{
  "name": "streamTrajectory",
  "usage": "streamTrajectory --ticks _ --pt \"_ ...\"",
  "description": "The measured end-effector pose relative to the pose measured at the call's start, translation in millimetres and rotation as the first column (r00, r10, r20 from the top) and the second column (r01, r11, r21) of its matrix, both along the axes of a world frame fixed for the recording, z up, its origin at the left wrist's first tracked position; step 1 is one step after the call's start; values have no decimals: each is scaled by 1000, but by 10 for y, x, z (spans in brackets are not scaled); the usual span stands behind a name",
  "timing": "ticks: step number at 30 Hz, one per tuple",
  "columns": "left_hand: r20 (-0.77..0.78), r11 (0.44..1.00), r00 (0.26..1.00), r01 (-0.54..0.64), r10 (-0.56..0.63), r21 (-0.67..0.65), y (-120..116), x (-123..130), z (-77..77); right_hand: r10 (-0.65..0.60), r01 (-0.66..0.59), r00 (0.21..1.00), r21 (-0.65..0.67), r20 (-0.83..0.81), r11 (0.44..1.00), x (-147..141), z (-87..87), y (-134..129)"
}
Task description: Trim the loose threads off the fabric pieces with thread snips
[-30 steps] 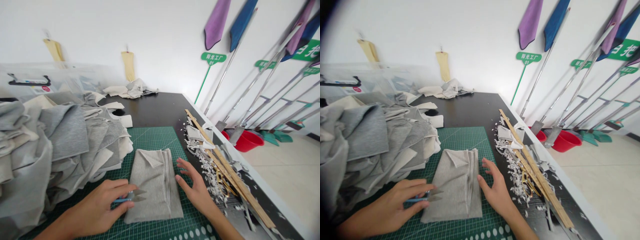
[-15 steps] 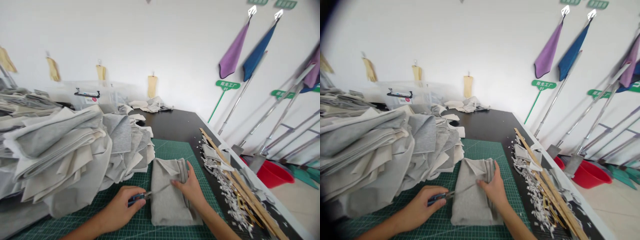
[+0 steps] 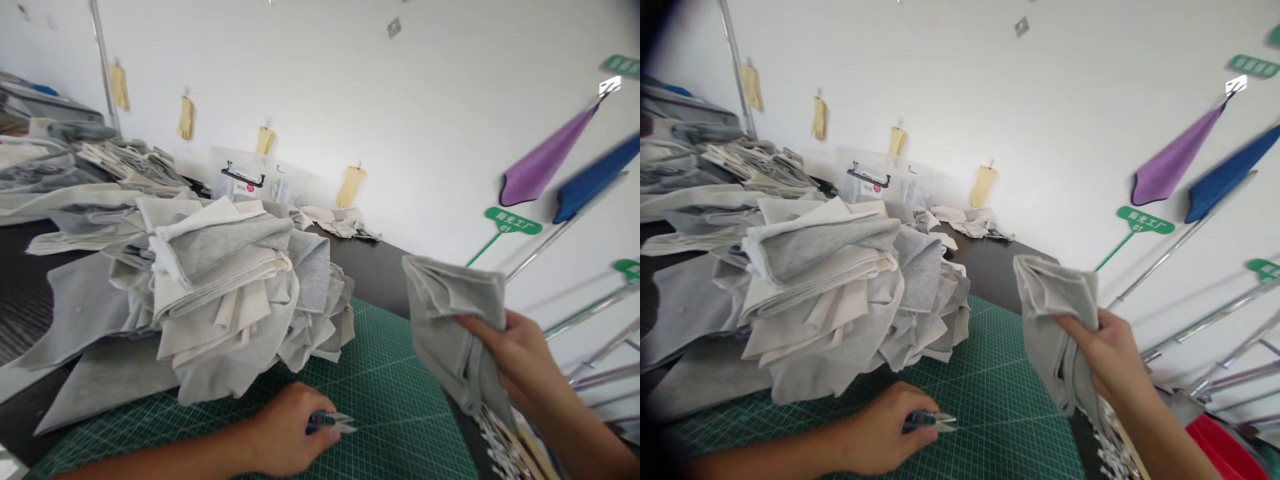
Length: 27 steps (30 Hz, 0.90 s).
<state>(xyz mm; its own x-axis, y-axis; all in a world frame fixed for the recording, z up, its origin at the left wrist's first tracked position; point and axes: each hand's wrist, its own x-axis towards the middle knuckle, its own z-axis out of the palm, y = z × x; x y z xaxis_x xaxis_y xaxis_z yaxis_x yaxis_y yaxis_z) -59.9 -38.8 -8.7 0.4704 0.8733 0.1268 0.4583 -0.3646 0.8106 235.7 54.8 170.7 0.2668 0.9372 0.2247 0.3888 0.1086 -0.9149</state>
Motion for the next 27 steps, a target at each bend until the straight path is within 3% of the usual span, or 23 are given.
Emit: streamTrajectory --ticks 2,5,7,9,13,16,19,22,25,27 --pt "-23 1000 1000 7 -6 12 -5 0 -1 -14 31 989 115 -144 993 -398 428 165" --pt "-57 998 997 46 -43 49 12 1 -64 222 -156 950 279 -220 947 -1093 941 451" --pt "-73 993 994 85 -79 83 53 11 -151 458 -393 874 316 -164 863 -1588 1138 635" --pt "-88 986 989 125 -115 113 119 38 -269 597 -535 790 314 -143 784 -2066 1176 788" --pt "-128 969 976 195 -177 150 277 136 -554 682 -669 724 138 -103 731 -2696 852 961" --pt "-131 959 970 227 -207 170 346 199 -746 648 -649 760 137 60 748 -2710 533 962" --pt "-105 954 969 238 -222 185 356 217 -875 587 -607 793 290 163 739 -2422 329 902" --pt "-72 954 971 238 -229 182 345 207 -939 566 -618 786 293 250 729 -1971 110 940" --pt "-47 958 973 232 -228 165 347 203 -961 427 -534 816 224 390 816 -1383 -324 1160" --pt "-35 965 976 217 -215 147 352 202 -958 224 -383 797 181 561 906 -953 -735 1336"
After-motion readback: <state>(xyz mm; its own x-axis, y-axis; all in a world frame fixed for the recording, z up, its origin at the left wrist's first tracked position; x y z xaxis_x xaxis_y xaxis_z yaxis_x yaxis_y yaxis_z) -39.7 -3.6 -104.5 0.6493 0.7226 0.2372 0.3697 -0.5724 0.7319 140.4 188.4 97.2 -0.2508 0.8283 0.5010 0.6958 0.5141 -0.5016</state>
